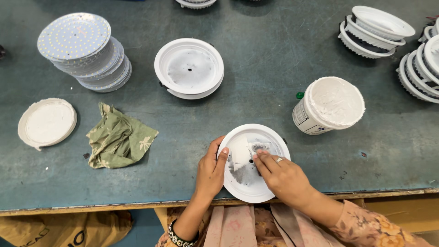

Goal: The person applies a white paste to the interior and exterior surfaces of circular plastic components using a small spatula. They repeatedly dip the spatula into a container of paste and spread it evenly across the parts, then place the treated components into a stack.

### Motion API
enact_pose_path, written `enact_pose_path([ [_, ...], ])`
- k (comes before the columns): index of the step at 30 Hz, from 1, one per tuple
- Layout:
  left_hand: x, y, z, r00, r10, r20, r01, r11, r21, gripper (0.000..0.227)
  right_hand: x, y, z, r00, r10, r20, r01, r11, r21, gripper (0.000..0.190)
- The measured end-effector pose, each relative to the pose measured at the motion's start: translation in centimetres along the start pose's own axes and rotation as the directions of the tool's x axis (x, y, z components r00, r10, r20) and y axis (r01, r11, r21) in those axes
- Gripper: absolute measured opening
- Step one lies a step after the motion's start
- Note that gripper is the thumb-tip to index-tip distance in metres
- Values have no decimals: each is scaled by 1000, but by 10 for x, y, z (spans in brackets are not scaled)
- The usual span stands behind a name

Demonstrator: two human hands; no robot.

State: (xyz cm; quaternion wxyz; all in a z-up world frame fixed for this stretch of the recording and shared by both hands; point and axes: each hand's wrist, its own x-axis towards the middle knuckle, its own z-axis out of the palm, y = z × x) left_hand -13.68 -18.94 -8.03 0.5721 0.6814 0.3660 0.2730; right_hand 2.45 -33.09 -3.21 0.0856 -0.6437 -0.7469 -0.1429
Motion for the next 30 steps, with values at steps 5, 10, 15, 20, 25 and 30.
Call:
enact_pose_path([
  [5, -4, 2, 2, 991, 123, -60, -127, 990, -69, 35, -17, -5, 7, 994, 4, 112, 2, 998, -58, 46],
  [10, 0, 0, 2, 997, 61, -43, -63, 997, -49, 35, -26, 8, -24, 988, 75, 132, -98, 979, 179, 41],
  [15, 0, -3, 0, 998, 59, -13, -60, 996, -66, 36, 14, 35, -31, 991, 94, -95, -61, 952, 298, 35],
  [20, -1, 1, -2, 999, 39, -16, -40, 997, -65, 36, 58, 30, -20, 989, -66, -132, 97, 966, 240, 33],
  [25, -1, -1, 0, 997, 67, -38, -69, 996, -63, 37, 53, 34, -22, 978, -205, -24, 205, 954, 218, 35],
  [30, -1, -2, 1, 999, 35, -16, -36, 997, -69, 38, 21, 33, -27, 975, -207, -75, 219, 949, 226, 35],
])
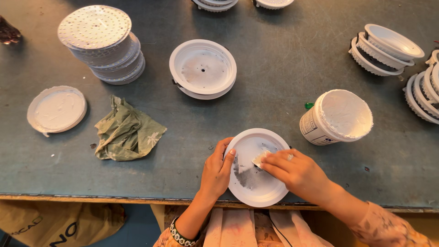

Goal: The person applies a white paste to the interior and exterior surfaces of circular plastic components using a small spatula. They repeatedly dip the spatula into a container of paste and spread it evenly across the parts, then place the treated components into a stack.

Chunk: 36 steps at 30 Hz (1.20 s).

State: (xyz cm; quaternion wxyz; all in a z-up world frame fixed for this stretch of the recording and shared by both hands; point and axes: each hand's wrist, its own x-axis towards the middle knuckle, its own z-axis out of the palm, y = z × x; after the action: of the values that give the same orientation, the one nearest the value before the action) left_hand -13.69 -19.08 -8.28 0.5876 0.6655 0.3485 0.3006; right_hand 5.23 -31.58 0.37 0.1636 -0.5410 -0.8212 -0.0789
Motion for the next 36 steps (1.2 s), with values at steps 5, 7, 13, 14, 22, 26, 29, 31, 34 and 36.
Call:
enact_pose_path([
  [5, 1, 2, -1, 999, 44, 0, -44, 999, -1, 37, -7, 2, -3, 999, 22, -44, -23, 999, -40, 33],
  [7, 1, 2, -1, 1000, 5, 6, -6, 1000, 18, 38, -1, 6, -1, 997, 3, -76, -7, 998, -60, 34],
  [13, -2, 1, -3, 999, 24, -31, -24, 999, 26, 38, -5, 13, -1, 1000, -6, -21, 4, 998, -61, 35],
  [14, -2, 1, -1, 999, 32, -36, -31, 999, 26, 38, -10, 12, -1, 1000, 19, -18, -20, 998, -54, 35],
  [22, -1, 3, 1, 998, -36, -52, 37, 999, 6, 39, -41, -39, 10, 982, 188, -5, -188, 981, -36, 40],
  [26, -1, 4, 0, 998, -11, -69, 10, 1000, -17, 39, -40, -59, 6, 986, 168, -20, -168, 986, -7, 36],
  [29, 1, 4, 0, 996, -72, -48, 73, 997, 20, 40, -29, -39, -2, 988, 150, -40, -150, 989, 13, 34],
  [31, 2, 2, 1, 997, -61, -38, 61, 998, 3, 40, -12, -14, -1, 988, 139, -70, -141, 990, -22, 33],
  [34, 3, 2, -1, 998, -12, -61, 13, 999, 29, 40, 13, 3, 6, 993, 89, -76, -96, 990, -100, 36],
  [36, 1, 2, -2, 997, 13, -77, -10, 999, 42, 39, 19, 5, 9, 998, 58, -33, -60, 995, -79, 34],
])
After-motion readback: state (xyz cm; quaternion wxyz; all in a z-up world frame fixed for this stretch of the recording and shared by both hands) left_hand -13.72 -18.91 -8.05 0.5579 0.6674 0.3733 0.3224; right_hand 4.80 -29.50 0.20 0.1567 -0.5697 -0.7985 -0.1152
